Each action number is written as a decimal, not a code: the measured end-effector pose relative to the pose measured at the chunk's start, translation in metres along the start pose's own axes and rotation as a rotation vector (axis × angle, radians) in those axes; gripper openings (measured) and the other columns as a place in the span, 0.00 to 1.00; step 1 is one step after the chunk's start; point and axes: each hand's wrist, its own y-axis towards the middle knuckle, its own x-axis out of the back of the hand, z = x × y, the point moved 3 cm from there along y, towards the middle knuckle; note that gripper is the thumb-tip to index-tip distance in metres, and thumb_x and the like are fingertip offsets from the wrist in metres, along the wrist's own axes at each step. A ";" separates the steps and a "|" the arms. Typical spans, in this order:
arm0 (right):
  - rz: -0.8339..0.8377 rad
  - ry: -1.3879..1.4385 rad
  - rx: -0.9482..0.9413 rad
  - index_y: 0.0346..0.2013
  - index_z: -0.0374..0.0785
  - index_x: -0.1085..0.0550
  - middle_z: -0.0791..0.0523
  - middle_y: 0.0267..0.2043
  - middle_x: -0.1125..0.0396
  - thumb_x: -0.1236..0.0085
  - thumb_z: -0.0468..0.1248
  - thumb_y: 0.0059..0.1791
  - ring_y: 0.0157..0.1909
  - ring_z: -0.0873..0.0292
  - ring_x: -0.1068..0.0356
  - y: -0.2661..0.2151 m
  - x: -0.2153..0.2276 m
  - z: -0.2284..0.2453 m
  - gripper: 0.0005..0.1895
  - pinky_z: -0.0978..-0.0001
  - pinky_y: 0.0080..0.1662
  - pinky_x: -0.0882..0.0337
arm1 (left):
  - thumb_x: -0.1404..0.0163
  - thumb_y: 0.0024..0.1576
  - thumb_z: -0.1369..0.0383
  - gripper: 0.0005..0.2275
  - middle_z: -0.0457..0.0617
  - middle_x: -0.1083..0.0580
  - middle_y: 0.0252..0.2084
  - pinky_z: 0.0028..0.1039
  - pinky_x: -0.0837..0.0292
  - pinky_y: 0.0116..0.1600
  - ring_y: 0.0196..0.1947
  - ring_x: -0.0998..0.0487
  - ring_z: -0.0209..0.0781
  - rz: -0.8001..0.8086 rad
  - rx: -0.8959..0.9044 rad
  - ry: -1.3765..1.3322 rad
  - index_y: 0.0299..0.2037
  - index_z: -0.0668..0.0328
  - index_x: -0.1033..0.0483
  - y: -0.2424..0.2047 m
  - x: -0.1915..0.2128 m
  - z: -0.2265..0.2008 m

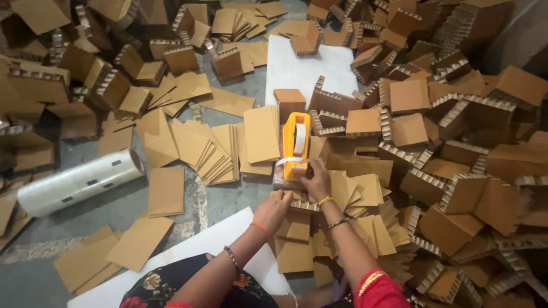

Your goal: The person sits on the floor surrounded by cardboard pieces and uses a tape dispenser to assemble small cardboard boxes. They repeatedly pick up flat cardboard pieces, fold them into box shapes, and secure the edges with tape.

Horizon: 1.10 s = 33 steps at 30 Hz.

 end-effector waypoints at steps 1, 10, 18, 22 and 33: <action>0.002 0.010 0.003 0.44 0.45 0.24 0.54 0.43 0.32 0.28 0.35 0.37 0.44 0.50 0.29 0.001 -0.005 -0.002 0.22 0.61 0.47 0.28 | 0.57 0.56 0.77 0.13 0.58 0.28 0.45 0.44 0.24 0.42 0.43 0.21 0.58 0.012 -0.004 0.019 0.51 0.59 0.33 0.000 0.001 0.001; 0.179 0.658 -0.432 0.37 0.35 0.19 0.62 0.45 0.22 0.44 0.53 0.54 0.43 0.70 0.27 0.033 -0.051 -0.089 0.22 0.76 0.48 0.27 | 0.56 0.58 0.73 0.14 0.54 0.27 0.44 0.42 0.24 0.44 0.45 0.21 0.53 0.000 -0.024 0.160 0.54 0.55 0.32 0.001 0.001 0.004; -0.087 0.482 -0.432 0.33 0.35 0.20 0.63 0.30 0.27 0.41 0.52 0.52 0.33 0.71 0.34 -0.026 -0.002 0.018 0.21 0.75 0.36 0.34 | 0.57 0.52 0.75 0.22 0.53 0.26 0.46 0.44 0.24 0.42 0.45 0.22 0.54 -0.034 -0.019 0.145 0.59 0.51 0.33 0.005 0.014 0.025; -0.036 0.270 -0.694 0.33 0.35 0.18 0.60 0.28 0.30 0.36 0.55 0.49 0.30 0.69 0.35 -0.117 -0.010 0.034 0.23 0.70 0.32 0.29 | 0.57 0.59 0.71 0.13 0.52 0.25 0.45 0.44 0.24 0.43 0.44 0.20 0.52 -0.050 -0.014 0.143 0.53 0.46 0.31 0.014 0.013 0.031; -0.025 -0.368 -0.121 0.50 0.38 0.23 0.47 0.49 0.27 0.28 0.52 0.36 0.49 0.46 0.28 -0.091 -0.014 -0.016 0.33 0.58 0.47 0.27 | 0.57 0.60 0.71 0.12 0.53 0.25 0.45 0.43 0.24 0.38 0.38 0.19 0.53 -0.079 -0.014 0.158 0.51 0.44 0.30 0.004 0.021 0.025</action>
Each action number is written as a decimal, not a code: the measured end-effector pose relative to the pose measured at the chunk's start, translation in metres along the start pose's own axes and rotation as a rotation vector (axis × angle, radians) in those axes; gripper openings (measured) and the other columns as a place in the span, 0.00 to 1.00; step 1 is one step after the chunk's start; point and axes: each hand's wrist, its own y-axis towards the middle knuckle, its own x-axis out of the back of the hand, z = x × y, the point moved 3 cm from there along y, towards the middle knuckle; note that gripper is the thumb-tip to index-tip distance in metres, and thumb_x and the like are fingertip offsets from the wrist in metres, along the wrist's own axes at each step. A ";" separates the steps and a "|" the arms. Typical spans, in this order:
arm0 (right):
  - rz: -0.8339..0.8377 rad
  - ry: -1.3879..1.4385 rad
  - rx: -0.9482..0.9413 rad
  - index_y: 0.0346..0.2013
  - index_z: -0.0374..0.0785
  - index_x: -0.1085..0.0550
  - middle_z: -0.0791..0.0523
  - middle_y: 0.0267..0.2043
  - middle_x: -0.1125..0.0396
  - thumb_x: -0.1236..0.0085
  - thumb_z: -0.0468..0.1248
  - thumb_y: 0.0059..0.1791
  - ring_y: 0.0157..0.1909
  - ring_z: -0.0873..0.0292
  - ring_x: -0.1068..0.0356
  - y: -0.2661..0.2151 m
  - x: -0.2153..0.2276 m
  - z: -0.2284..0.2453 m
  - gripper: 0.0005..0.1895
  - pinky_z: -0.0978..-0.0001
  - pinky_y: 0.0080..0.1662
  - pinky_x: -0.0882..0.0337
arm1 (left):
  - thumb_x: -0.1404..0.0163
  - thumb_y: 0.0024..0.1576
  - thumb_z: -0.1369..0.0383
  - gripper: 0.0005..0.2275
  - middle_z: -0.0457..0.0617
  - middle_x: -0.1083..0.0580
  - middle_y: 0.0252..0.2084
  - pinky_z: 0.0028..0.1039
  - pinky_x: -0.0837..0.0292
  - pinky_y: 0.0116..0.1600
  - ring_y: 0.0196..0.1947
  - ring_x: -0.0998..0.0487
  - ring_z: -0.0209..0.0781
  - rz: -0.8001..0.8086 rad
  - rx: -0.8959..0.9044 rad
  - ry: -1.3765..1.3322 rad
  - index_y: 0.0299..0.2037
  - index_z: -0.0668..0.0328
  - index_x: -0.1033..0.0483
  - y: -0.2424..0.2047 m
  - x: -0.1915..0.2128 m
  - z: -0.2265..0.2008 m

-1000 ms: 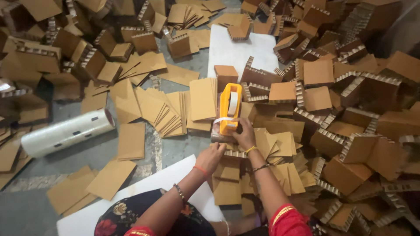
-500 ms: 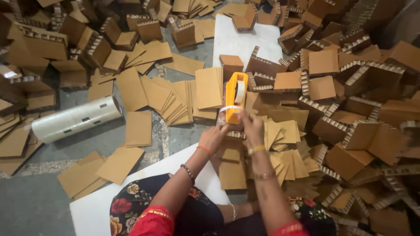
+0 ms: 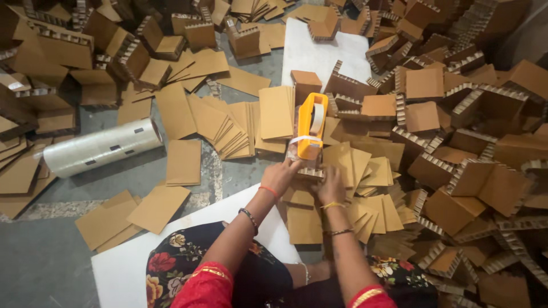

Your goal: The person sits on the floor surrounded by cardboard pieces and uses a tape dispenser to assemble small cardboard boxes. They repeatedly pick up flat cardboard pieces, fold them into box shapes, and secure the edges with tape.

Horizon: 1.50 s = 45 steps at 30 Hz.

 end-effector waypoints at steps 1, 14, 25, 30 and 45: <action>-0.069 0.096 0.133 0.52 0.35 0.24 0.45 0.50 0.29 0.28 0.52 0.36 0.51 0.45 0.30 0.008 -0.001 -0.002 0.37 0.57 0.49 0.27 | 0.58 0.60 0.71 0.12 0.52 0.25 0.44 0.43 0.24 0.38 0.38 0.18 0.53 -0.016 -0.005 -0.004 0.51 0.43 0.30 0.000 0.001 0.001; 0.558 0.325 -0.468 0.33 0.37 0.17 0.58 0.27 0.26 0.30 0.48 0.44 0.27 0.65 0.29 0.091 -0.010 -0.010 0.16 0.70 0.30 0.30 | 0.56 0.58 0.71 0.11 0.47 0.25 0.42 0.38 0.25 0.40 0.42 0.19 0.46 -0.116 -0.163 0.061 0.51 0.49 0.31 0.000 -0.006 0.005; 0.364 0.903 -0.489 0.52 0.32 0.28 0.53 0.42 0.26 0.34 0.37 0.48 0.42 0.59 0.28 0.011 -0.025 -0.079 0.21 0.67 0.43 0.26 | 0.51 0.54 0.66 0.10 0.43 0.24 0.47 0.32 0.26 0.43 0.37 0.22 0.37 -0.390 -0.569 0.305 0.46 0.50 0.28 -0.036 0.020 -0.031; 0.474 1.216 -0.746 0.52 0.39 0.28 0.54 0.41 0.24 0.46 0.52 0.49 0.43 0.59 0.25 -0.003 0.026 -0.030 0.24 0.69 0.47 0.25 | 0.48 0.56 0.69 0.11 0.49 0.24 0.39 0.39 0.24 0.51 0.37 0.21 0.46 -0.517 -0.161 0.108 0.48 0.54 0.28 -0.026 0.037 -0.017; 0.140 0.297 0.050 0.52 0.42 0.21 0.51 0.40 0.24 0.33 0.39 0.44 0.38 0.57 0.25 0.019 0.087 0.051 0.21 0.66 0.42 0.26 | 0.31 0.42 0.61 0.41 0.55 0.31 0.65 0.40 0.30 0.64 0.63 0.29 0.54 -0.208 0.223 -0.509 0.68 0.47 0.37 -0.022 0.018 0.045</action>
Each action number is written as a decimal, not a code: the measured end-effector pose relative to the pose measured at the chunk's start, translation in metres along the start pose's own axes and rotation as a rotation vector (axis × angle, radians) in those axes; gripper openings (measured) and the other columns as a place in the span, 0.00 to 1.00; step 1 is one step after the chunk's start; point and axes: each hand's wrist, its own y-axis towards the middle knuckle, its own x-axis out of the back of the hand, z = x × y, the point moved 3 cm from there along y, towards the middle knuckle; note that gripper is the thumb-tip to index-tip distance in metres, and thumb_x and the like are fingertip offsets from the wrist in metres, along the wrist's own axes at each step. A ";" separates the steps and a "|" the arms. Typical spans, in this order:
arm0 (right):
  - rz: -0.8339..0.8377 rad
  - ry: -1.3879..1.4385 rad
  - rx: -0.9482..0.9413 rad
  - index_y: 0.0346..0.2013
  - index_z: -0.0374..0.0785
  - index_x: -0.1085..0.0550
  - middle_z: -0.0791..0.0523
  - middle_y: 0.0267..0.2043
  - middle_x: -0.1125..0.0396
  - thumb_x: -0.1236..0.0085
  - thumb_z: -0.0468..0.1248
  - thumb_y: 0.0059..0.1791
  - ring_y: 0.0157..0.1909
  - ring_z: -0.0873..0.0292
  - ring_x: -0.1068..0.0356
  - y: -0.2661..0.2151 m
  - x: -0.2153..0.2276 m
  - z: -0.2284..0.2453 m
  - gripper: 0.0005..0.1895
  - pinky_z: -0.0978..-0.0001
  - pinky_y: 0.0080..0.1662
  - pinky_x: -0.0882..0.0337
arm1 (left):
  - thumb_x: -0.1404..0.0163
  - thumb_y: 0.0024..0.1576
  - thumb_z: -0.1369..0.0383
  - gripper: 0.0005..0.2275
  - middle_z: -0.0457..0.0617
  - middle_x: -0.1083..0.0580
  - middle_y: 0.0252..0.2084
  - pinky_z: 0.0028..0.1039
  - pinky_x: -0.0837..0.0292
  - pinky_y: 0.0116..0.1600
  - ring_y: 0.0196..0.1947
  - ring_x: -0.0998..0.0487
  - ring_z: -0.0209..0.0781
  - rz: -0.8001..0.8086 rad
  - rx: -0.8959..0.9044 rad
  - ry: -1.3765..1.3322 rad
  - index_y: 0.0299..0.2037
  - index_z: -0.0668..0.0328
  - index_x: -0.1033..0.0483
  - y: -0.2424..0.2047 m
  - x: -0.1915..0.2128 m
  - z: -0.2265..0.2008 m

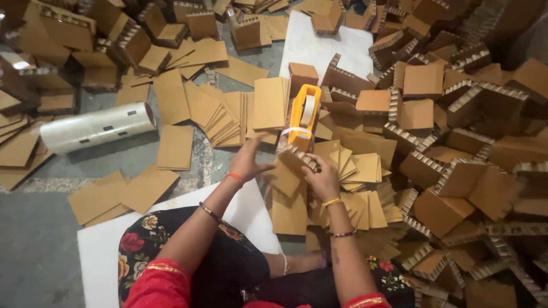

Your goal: The person sits on the floor surrounded by cardboard pieces and uses a tape dispenser to assemble small cardboard boxes. They repeatedly pick up flat cardboard pieces, fold them into box shapes, and secure the edges with tape.

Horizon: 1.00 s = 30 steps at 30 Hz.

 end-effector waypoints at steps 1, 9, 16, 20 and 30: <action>0.127 0.052 -0.142 0.52 0.45 0.21 0.52 0.39 0.23 0.33 0.40 0.43 0.37 0.59 0.24 0.000 -0.002 -0.005 0.22 0.66 0.41 0.26 | 0.31 0.41 0.62 0.39 0.56 0.31 0.64 0.41 0.30 0.61 0.61 0.28 0.56 0.070 -0.048 0.038 0.66 0.46 0.36 0.002 -0.006 -0.012; -0.027 0.446 -0.020 0.51 0.37 0.24 0.55 0.50 0.24 0.40 0.43 0.54 0.50 0.64 0.26 0.039 -0.039 -0.061 0.15 0.70 0.50 0.27 | 0.52 0.54 0.76 0.20 0.45 0.22 0.50 0.38 0.23 0.47 0.45 0.19 0.51 0.167 -0.175 0.271 0.54 0.40 0.21 0.005 -0.035 -0.031; 0.117 0.241 -0.343 0.32 0.34 0.19 0.60 0.26 0.30 0.38 0.54 0.51 0.29 0.68 0.37 0.124 -0.064 -0.070 0.23 0.71 0.32 0.35 | 0.55 0.57 0.72 0.17 0.43 0.21 0.51 0.38 0.23 0.45 0.45 0.19 0.48 0.093 -0.241 0.345 0.52 0.40 0.21 0.004 -0.030 -0.039; 0.023 0.378 -0.494 0.30 0.37 0.20 0.61 0.25 0.34 0.41 0.58 0.51 0.27 0.69 0.38 0.039 -0.045 -0.039 0.25 0.72 0.30 0.38 | 0.55 0.58 0.70 0.15 0.42 0.21 0.47 0.39 0.24 0.42 0.42 0.19 0.49 0.155 -0.166 0.354 0.50 0.38 0.20 0.005 -0.028 -0.044; -0.038 -0.377 -0.442 0.37 0.40 0.19 0.50 0.32 0.27 0.27 0.51 0.38 0.37 0.43 0.25 -0.021 -0.061 -0.056 0.22 0.53 0.40 0.28 | 0.54 0.57 0.71 0.15 0.45 0.21 0.48 0.38 0.23 0.44 0.43 0.19 0.50 0.088 -0.284 0.252 0.52 0.41 0.22 0.003 -0.031 -0.035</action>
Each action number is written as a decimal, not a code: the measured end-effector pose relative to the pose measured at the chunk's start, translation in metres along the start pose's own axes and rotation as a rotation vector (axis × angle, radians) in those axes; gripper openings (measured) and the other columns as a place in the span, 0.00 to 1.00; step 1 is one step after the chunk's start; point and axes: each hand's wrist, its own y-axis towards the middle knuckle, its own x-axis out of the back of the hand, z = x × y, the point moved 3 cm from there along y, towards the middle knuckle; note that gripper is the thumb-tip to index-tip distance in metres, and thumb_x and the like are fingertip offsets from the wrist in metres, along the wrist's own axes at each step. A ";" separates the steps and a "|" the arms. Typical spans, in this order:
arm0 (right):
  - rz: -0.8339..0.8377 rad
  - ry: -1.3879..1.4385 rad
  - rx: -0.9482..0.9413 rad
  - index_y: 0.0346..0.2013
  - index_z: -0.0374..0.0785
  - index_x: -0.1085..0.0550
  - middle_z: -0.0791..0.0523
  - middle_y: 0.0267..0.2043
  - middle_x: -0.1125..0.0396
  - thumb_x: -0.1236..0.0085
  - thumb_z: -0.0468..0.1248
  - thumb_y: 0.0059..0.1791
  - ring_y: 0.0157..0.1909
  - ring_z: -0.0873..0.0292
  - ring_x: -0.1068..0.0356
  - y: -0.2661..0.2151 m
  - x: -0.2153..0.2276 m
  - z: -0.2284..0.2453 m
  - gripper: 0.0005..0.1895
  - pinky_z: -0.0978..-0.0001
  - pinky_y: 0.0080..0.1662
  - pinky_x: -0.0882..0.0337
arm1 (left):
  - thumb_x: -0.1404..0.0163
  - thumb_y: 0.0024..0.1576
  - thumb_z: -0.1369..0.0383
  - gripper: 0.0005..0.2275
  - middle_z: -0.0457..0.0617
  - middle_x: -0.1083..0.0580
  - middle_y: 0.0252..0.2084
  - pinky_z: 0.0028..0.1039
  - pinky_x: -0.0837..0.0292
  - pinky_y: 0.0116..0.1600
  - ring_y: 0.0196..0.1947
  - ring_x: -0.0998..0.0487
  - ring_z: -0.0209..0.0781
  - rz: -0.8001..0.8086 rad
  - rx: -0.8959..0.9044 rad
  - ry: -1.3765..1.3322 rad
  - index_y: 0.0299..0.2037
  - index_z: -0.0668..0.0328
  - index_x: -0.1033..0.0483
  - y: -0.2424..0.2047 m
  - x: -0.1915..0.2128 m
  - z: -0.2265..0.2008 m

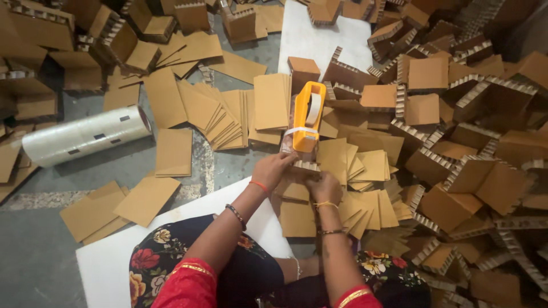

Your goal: The person sits on the floor surrounded by cardboard pieces and uses a tape dispenser to assemble small cardboard boxes. They repeatedly pick up flat cardboard pieces, fold them into box shapes, and secure the edges with tape.

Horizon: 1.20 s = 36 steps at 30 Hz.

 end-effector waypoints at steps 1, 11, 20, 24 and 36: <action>-0.094 0.003 0.143 0.40 0.39 0.19 0.49 0.37 0.26 0.27 0.48 0.35 0.40 0.43 0.26 -0.002 0.006 0.005 0.24 0.52 0.40 0.28 | 0.54 0.57 0.72 0.15 0.45 0.21 0.48 0.38 0.24 0.44 0.44 0.19 0.50 0.002 0.001 0.020 0.52 0.41 0.22 -0.001 -0.001 -0.001; 0.568 0.784 -0.151 0.43 0.37 0.18 0.60 0.37 0.25 0.35 0.45 0.47 0.38 0.64 0.28 0.107 -0.029 0.007 0.16 0.69 0.40 0.28 | 0.54 0.57 0.74 0.18 0.46 0.22 0.49 0.37 0.23 0.45 0.46 0.19 0.48 -0.021 -0.110 0.107 0.56 0.46 0.24 -0.002 -0.008 0.001; 0.875 0.655 -0.154 0.42 0.37 0.18 0.58 0.41 0.22 0.36 0.41 0.48 0.41 0.65 0.25 0.076 -0.002 -0.040 0.12 0.74 0.43 0.25 | 0.51 0.57 0.71 0.16 0.46 0.23 0.52 0.34 0.25 0.55 0.51 0.20 0.43 -0.167 -0.486 0.197 0.56 0.50 0.25 -0.014 0.001 -0.031; 0.438 0.770 -0.050 0.45 0.38 0.22 0.56 0.41 0.24 0.35 0.40 0.48 0.41 0.61 0.26 0.049 0.002 -0.066 0.14 0.68 0.43 0.25 | 0.51 0.57 0.70 0.16 0.45 0.23 0.52 0.35 0.30 0.60 0.53 0.23 0.41 -0.130 -0.612 0.237 0.55 0.49 0.25 -0.024 0.002 -0.046; -0.001 0.211 0.660 0.49 0.41 0.22 0.52 0.47 0.26 0.32 0.42 0.40 0.45 0.49 0.26 -0.025 0.095 0.054 0.23 0.59 0.45 0.26 | 0.42 0.48 0.66 0.26 0.43 0.23 0.51 0.43 0.39 0.68 0.57 0.27 0.46 -0.067 -0.257 0.107 0.61 0.44 0.30 0.006 0.043 -0.074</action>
